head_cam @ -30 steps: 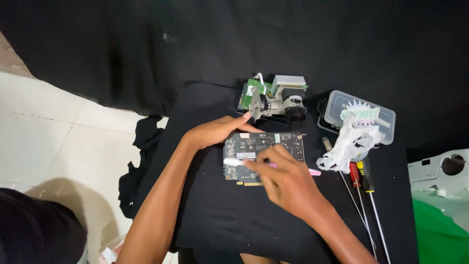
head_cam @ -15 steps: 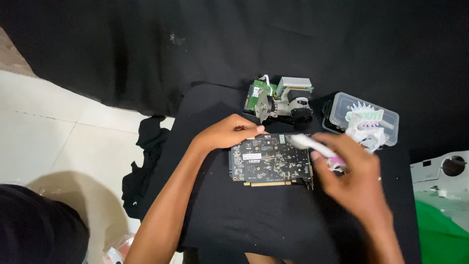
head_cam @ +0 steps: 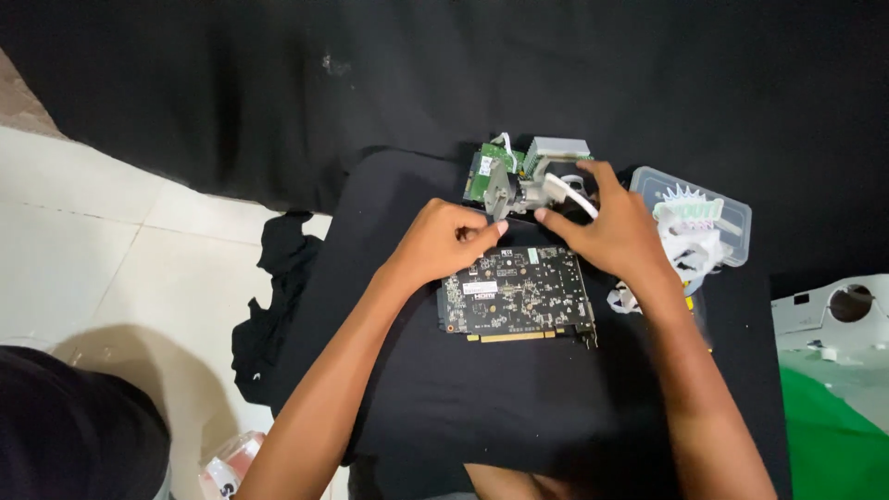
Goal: The person uses a red screwdriver to remove screws from a graphics card, then detaches the cooling fan. They use a toothbrush to clean the circuit board and the fan assembly, and also wipe the components with a white cloth.
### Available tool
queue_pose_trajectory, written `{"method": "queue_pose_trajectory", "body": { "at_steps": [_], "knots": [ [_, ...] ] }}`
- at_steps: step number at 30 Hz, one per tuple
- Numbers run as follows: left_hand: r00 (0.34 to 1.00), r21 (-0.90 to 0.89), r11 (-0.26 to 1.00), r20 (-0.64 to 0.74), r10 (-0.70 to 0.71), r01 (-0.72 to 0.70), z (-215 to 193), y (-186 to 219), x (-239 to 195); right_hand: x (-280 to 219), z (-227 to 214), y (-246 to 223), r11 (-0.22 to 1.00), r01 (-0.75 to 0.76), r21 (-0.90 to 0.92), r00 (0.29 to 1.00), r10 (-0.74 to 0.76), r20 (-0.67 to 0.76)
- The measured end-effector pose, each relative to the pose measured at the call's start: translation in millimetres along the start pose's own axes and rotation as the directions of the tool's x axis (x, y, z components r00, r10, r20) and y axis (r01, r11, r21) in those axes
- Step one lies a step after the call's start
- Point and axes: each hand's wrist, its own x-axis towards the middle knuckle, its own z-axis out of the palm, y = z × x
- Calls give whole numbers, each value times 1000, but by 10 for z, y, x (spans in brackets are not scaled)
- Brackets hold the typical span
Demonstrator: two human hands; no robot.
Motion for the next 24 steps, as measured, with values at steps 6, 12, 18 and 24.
{"method": "queue_pose_trajectory", "body": {
  "at_steps": [6, 12, 18, 24],
  "knots": [
    [964, 127, 992, -264, 24, 10, 54, -340, 51, 41, 132, 163, 993, 19, 121, 996, -8, -87],
    [953, 301, 940, -199, 228, -162, -34, 208, 49, 210, 43, 394, 965, 81, 248, 988, -46, -147],
    [982, 500, 857, -59, 180, -127, -16, 305, 63, 262, -127, 541, 876, -17, 481, 990, 81, -113],
    [988, 716, 682, 135, 76, -150, -17, 112, 325, 227, -549, 424, 699, -156, 697, 973, 229, -11]
  ]
}}
